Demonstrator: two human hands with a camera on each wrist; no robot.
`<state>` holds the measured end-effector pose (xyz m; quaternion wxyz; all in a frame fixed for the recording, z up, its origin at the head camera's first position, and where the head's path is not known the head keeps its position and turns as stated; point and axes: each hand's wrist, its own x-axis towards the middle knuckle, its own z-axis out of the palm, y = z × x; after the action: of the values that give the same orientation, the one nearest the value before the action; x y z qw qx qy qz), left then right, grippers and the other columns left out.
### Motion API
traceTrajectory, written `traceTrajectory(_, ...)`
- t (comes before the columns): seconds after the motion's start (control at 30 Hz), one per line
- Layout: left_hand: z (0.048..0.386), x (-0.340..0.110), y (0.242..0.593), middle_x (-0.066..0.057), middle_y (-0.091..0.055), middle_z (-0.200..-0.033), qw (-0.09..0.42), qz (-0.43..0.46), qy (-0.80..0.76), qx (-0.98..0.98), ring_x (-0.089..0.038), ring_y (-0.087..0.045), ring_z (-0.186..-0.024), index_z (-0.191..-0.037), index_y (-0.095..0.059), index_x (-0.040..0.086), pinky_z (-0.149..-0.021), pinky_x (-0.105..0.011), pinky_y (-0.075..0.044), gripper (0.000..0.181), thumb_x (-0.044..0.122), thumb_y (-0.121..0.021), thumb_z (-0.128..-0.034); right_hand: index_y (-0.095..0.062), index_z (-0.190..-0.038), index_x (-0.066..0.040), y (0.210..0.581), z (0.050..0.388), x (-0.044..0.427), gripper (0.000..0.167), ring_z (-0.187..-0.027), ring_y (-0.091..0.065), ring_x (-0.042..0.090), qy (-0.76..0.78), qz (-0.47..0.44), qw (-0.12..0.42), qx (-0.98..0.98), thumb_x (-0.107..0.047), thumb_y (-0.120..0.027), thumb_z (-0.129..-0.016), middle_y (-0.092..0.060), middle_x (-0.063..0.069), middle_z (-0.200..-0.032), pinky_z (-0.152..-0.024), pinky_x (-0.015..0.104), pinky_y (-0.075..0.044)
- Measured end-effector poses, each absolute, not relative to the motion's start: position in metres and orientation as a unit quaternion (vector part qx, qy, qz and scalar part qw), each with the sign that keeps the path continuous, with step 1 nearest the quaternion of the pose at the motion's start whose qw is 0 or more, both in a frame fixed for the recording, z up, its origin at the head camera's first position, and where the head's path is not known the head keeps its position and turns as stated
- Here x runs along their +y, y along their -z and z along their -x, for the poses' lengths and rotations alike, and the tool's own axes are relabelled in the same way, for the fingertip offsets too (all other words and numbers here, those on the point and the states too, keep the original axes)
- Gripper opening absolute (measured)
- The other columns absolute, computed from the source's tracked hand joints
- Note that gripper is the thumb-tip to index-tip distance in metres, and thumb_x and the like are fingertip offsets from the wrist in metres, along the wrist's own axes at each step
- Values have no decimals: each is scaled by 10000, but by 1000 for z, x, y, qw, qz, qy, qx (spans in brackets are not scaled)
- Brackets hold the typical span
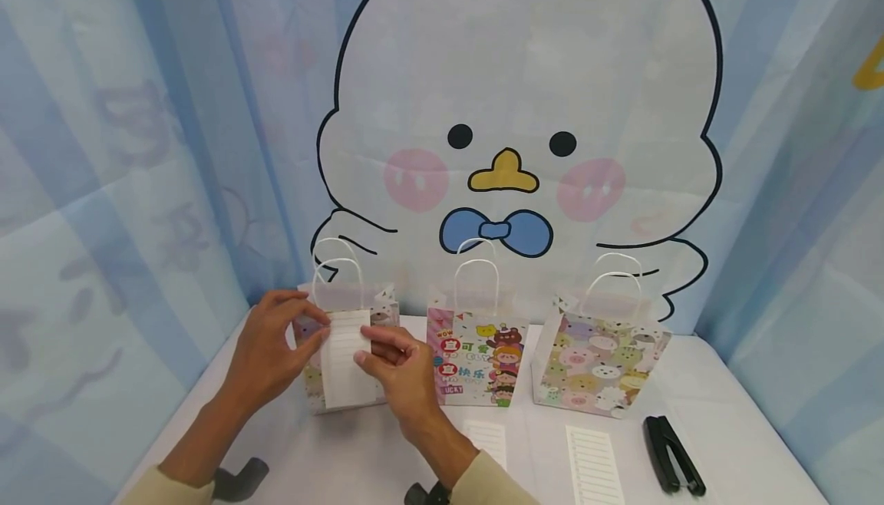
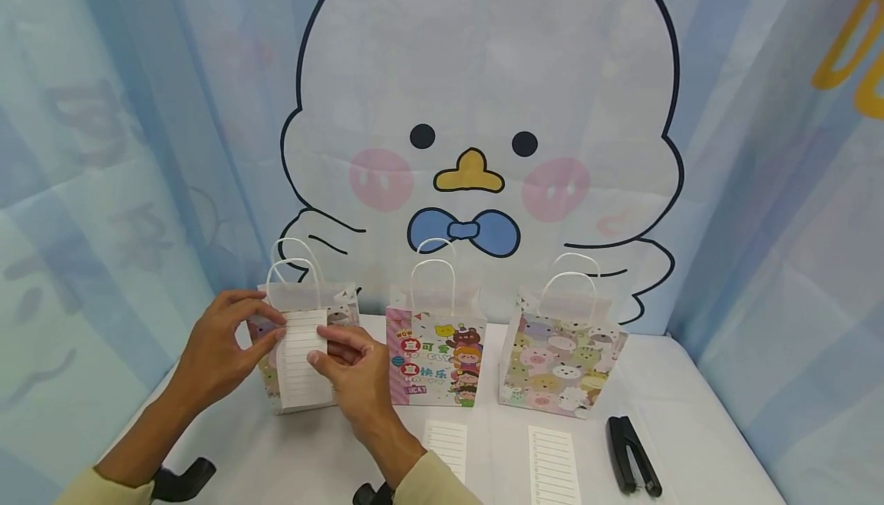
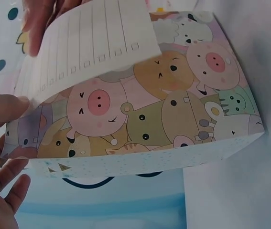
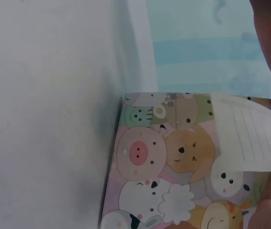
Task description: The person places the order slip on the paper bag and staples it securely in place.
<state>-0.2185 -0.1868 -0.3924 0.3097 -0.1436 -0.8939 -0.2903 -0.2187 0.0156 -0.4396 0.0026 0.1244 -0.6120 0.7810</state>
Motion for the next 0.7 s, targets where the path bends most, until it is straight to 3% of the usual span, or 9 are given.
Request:
traceTrajectory(0.43, 222, -186, 393, -139, -767, -1058, 329, 144, 285, -889, -384, -617, -1221, -954, -796, 86, -974, -631, -548, 193, -57, -842, -833, -796, -1236, -180, 437, 220, 11, 346, -1166, -763, 255, -789, -118, -1, -603, -66, -831, -911, -715, 46, -1313, -975, 322, -608)
traceTrajectory(0.7, 224, -187, 395, -132, -762, -1031, 340, 153, 289, -882, -362, -628, -1165, -925, -800, 86, -919, -604, -563, 213, -84, -851, -807, -782, -1233, -77, 441, 218, 18, 336, -1204, -727, 286, -781, -108, 14, -615, -3, -810, -907, -715, 103, -1325, -1009, 261, -585)
